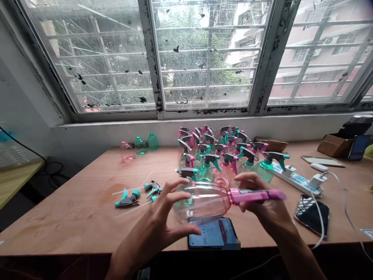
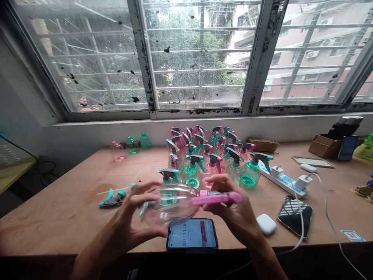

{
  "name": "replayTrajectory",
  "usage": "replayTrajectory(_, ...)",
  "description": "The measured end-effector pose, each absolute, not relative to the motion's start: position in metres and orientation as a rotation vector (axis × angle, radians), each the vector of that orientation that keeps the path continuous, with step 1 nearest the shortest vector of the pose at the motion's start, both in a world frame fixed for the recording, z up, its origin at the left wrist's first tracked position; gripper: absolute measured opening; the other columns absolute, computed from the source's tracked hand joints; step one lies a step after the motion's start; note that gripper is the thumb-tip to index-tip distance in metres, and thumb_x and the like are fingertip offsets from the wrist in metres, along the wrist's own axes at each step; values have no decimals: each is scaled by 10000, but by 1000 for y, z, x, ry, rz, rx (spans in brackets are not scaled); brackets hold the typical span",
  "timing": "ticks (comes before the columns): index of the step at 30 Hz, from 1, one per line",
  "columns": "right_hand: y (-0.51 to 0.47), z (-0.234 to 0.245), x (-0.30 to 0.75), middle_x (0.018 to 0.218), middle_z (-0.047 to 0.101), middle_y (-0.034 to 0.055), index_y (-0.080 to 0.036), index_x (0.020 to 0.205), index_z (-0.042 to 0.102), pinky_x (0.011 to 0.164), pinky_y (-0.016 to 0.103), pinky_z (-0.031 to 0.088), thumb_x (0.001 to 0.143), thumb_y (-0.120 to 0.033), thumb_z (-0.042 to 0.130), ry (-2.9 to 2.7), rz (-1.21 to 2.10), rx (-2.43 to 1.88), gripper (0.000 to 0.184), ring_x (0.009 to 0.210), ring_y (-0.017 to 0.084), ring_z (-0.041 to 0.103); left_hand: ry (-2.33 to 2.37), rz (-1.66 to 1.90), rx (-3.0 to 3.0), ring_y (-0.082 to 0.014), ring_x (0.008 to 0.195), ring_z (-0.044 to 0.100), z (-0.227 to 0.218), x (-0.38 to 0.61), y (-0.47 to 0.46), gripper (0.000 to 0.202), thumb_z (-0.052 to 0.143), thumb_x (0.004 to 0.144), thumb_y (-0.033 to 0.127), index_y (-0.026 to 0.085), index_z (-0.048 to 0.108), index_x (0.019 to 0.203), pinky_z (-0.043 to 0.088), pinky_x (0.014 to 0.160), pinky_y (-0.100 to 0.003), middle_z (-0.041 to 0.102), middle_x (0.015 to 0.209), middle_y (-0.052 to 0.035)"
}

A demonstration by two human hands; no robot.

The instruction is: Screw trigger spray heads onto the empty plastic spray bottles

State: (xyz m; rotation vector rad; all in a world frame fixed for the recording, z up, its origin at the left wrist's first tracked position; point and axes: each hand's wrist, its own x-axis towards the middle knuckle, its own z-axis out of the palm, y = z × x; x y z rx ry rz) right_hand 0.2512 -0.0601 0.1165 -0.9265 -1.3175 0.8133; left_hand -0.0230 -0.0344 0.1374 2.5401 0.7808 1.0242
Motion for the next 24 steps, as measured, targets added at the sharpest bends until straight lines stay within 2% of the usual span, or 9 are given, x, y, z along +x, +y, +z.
replayTrajectory(4,-59,114,255,625,613,-30,-227,820,686,475,275,530,769,-342,825,-1366,551,-957,188,513,159,576,932,799,2577,-318,1298,556,129,-8,-28,680,796,764,488,304,460,1326,465,1081,-433,583,1399,-75)
replayTrajectory(6,-54,111,254,683,648,-14,-227,864,701,546,293,553,795,-333,806,-1462,416,-983,164,579,176,610,975,715,2610,-310,1291,563,127,-2,-26,578,743,823,480,302,501,1316,462,1068,-421,581,1408,-57)
replayTrajectory(8,-45,105,253,749,665,2,-223,905,703,591,302,559,823,-338,781,-1483,303,-1031,161,640,187,625,1007,637,2593,-287,1193,632,128,-1,-26,446,672,887,480,290,542,1268,505,978,-373,613,1350,-47)
replayTrajectory(10,-34,96,250,791,673,18,-213,934,697,614,311,561,849,-363,754,-1434,244,-1081,182,679,198,637,1060,557,2536,-253,1020,696,130,-5,-27,353,615,923,501,264,578,1182,528,833,-313,681,1181,-33)
replayTrajectory(12,-23,87,247,823,686,31,-204,966,687,630,319,561,865,-388,733,-1400,251,-1110,214,702,208,656,1113,455,2495,-224,873,702,132,-13,-26,289,579,948,502,245,606,1076,501,720,-272,710,984,-6)
replayTrajectory(15,-10,74,241,856,704,42,-198,995,678,643,325,551,894,-406,698,-1442,280,-1152,232,705,213,669,1147,326,2479,-198,764,665,133,-26,-20,261,555,967,488,235,619,976,438,628,-243,691,843,17)
replayTrajectory(17,-3,68,237,868,706,47,-195,1010,673,654,330,542,910,-413,677,-1481,264,-1181,239,705,211,660,1157,311,2477,-192,758,650,132,-31,-13,252,525,989,469,238,626,989,419,627,-241,681,835,18)
replayTrajectory(20,4,61,233,877,694,55,-184,1022,655,641,326,541,928,-428,647,-1473,277,-1194,261,720,213,657,1148,357,2499,-198,875,653,130,-35,-3,234,490,1018,426,254,643,1064,429,729,-250,686,954,4)
replayTrajectory(24,6,54,235,911,684,70,-177,1077,630,598,317,532,929,-439,641,-1414,313,-1239,302,741,224,665,1130,322,2514,-204,941,651,125,-33,3,237,502,1014,420,253,661,1070,426,771,-251,680,1006,-6)
